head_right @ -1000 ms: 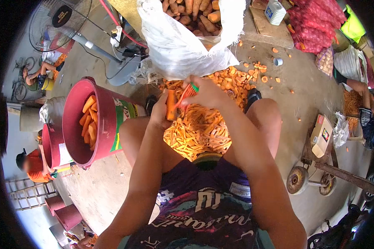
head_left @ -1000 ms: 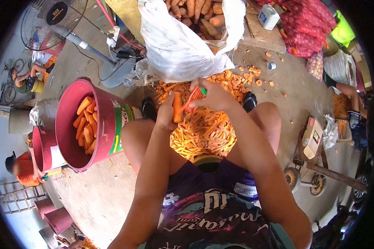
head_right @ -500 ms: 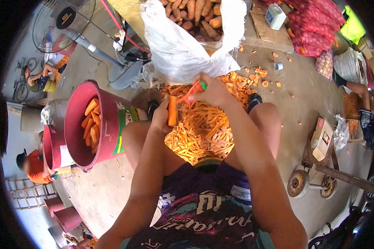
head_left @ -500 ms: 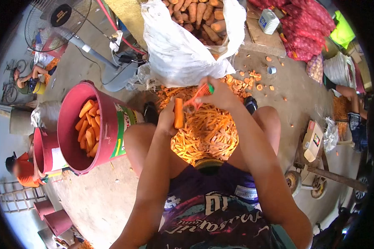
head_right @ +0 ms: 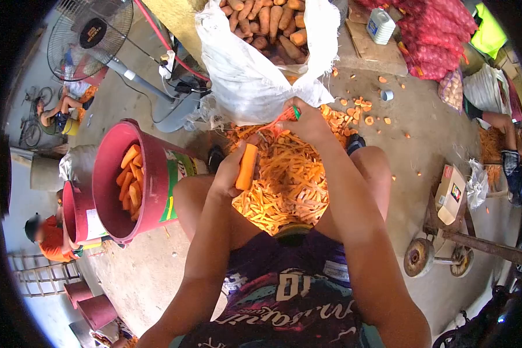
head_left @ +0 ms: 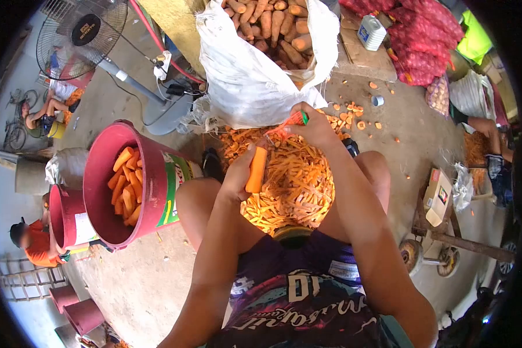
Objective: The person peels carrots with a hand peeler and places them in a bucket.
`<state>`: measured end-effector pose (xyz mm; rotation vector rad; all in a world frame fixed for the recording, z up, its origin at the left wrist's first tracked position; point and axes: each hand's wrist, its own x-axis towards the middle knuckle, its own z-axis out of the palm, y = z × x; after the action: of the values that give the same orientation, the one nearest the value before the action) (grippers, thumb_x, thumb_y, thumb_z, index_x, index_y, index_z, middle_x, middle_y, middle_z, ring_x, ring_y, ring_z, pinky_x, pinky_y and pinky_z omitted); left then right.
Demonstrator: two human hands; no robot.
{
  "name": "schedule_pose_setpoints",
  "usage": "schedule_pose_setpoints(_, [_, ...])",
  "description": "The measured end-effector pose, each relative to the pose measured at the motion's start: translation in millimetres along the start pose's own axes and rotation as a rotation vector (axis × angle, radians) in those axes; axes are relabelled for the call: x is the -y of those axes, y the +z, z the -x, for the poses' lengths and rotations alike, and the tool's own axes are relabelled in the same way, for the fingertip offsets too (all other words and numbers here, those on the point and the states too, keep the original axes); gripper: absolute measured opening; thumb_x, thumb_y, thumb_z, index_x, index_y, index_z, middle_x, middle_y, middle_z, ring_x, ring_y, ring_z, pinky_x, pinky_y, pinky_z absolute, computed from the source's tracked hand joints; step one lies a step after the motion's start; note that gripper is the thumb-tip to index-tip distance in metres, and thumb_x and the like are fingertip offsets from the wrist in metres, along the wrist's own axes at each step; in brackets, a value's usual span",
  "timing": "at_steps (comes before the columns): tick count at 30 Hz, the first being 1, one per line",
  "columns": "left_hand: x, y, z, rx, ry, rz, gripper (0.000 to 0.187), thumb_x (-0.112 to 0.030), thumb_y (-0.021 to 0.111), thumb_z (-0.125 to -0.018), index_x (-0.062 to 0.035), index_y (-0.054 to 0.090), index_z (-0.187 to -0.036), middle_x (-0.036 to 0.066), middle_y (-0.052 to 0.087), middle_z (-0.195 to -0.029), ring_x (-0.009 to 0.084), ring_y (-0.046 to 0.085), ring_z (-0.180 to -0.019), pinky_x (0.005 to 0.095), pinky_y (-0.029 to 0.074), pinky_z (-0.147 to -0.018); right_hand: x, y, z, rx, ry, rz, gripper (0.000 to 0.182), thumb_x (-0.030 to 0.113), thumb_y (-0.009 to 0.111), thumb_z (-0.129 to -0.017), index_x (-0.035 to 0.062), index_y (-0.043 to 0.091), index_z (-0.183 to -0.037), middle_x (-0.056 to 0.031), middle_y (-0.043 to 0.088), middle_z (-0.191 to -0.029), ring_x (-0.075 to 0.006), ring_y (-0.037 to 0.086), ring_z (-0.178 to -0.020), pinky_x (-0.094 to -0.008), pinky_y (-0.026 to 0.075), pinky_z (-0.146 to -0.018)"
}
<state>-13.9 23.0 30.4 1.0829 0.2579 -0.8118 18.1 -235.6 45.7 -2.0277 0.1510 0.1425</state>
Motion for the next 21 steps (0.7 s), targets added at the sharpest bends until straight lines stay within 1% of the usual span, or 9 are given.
schedule_pose_setpoints(2, [-4, 2, -1, -0.178, 0.039, 0.072, 0.045, -0.047, 0.042, -0.115, -0.0128, 0.061, -0.137, 0.003, 0.064, -0.090, 0.0160, 0.062, -0.071, 0.0327, 0.056, -0.062, 6, 4, 6, 0.046, 0.032, 0.027, 0.049, 0.026, 0.094, -0.080, 0.0125, 0.065, -0.117, -0.0040, 0.070, -0.098, -0.0188, 0.065, -0.091, -0.0370, 0.054, -0.087])
schedule_pose_setpoints(5, [1, -12, -12, -0.260, 0.079, 0.082, 0.046, -0.048, 0.039, -0.116, -0.0131, 0.060, -0.138, 0.004, 0.064, -0.090, 0.0180, 0.064, -0.069, 0.0338, 0.057, -0.057, 13, 22, 28, 0.216, -0.136, 0.029, 0.054, 0.029, 0.094, -0.079, 0.0095, 0.066, -0.121, -0.0067, 0.073, -0.115, -0.0232, 0.068, -0.110, -0.0380, 0.052, -0.101])
schedule_pose_setpoints(8, [-4, 4, -9, -0.197, 0.041, 0.079, 0.044, -0.047, 0.037, -0.116, -0.0123, 0.061, -0.128, 0.005, 0.063, -0.088, 0.0189, 0.066, -0.067, 0.0343, 0.056, -0.052, 21, 26, 37, 0.313, -0.171, 0.041, 0.056, 0.029, 0.094, -0.079, 0.0089, 0.067, -0.124, -0.0083, 0.073, -0.121, -0.0237, 0.068, -0.116, -0.0382, 0.050, -0.106])
schedule_pose_setpoints(11, [3, 5, -15, -0.141, -0.039, 0.047, 0.043, -0.048, 0.046, -0.114, -0.0092, 0.063, -0.120, 0.005, 0.069, -0.092, 0.0154, 0.065, -0.065, 0.0314, 0.053, -0.052, -3, 24, 26, 0.180, -0.288, 0.031, 0.056, 0.033, 0.092, -0.080, 0.0121, 0.067, -0.125, -0.0115, 0.075, -0.110, -0.0278, 0.072, -0.106, -0.0379, 0.054, -0.097])
schedule_pose_setpoints(13, [7, 2, -18, -0.109, -0.038, -0.114, 0.047, -0.054, 0.047, -0.112, -0.0108, 0.064, -0.114, 0.003, 0.062, -0.086, 0.0161, 0.063, -0.064, 0.0334, 0.056, -0.054, -6, 12, 17, 0.137, -0.269, 0.010, 0.053, 0.032, 0.091, -0.081, 0.0106, 0.066, -0.123, -0.0098, 0.074, -0.107, -0.0260, 0.071, -0.103, -0.0378, 0.054, -0.094])
schedule_pose_setpoints(15, [9, 2, -12, -0.112, -0.052, -0.131, 0.047, -0.055, 0.049, -0.111, -0.0106, 0.064, -0.116, 0.003, 0.060, -0.084, 0.0161, 0.061, -0.063, 0.0339, 0.056, -0.054, -11, 0, 7, 0.014, -0.028, 0.058, 0.052, 0.032, 0.091, -0.082, 0.0104, 0.065, -0.121, -0.0088, 0.073, -0.106, -0.0241, 0.070, -0.100, -0.0377, 0.054, -0.092])
schedule_pose_setpoints(18, [0, 7, -5, -0.074, -0.024, -0.051, 0.047, -0.056, 0.049, -0.111, -0.0115, 0.064, -0.117, 0.004, 0.059, -0.083, 0.0173, 0.062, -0.063, 0.0348, 0.055, -0.052, -15, -6, 1, -0.077, -0.045, -0.011, 0.056, 0.034, 0.093, -0.080, 0.0115, 0.065, -0.122, -0.0089, 0.072, -0.105, -0.0229, 0.069, -0.099, -0.0383, 0.054, -0.090])
schedule_pose_setpoints(20, [-5, 7, -4, -0.244, -0.027, 0.028, 0.048, -0.054, 0.046, -0.112, -0.0115, 0.064, -0.123, 0.004, 0.060, -0.085, 0.0169, 0.062, -0.064, 0.0342, 0.055, -0.052, -11, 2, 9, 0.003, -0.081, -0.012, 0.057, 0.034, 0.094, -0.078, 0.0118, 0.065, -0.122, -0.0101, 0.073, -0.107, -0.0242, 0.069, -0.101, -0.0392, 0.054, -0.092])
schedule_pose_setpoints(21, [-3, 4, -5, -0.247, -0.027, 0.033, 0.048, -0.054, 0.046, -0.112, -0.0115, 0.064, -0.123, 0.004, 0.060, -0.085, 0.0169, 0.062, -0.064, 0.0342, 0.055, -0.052, -3, 6, 19, 0.081, -0.112, -0.011, 0.058, 0.033, 0.095, -0.077, 0.0122, 0.065, -0.122, -0.0113, 0.073, -0.110, -0.0255, 0.070, -0.102, -0.0402, 0.054, -0.093])
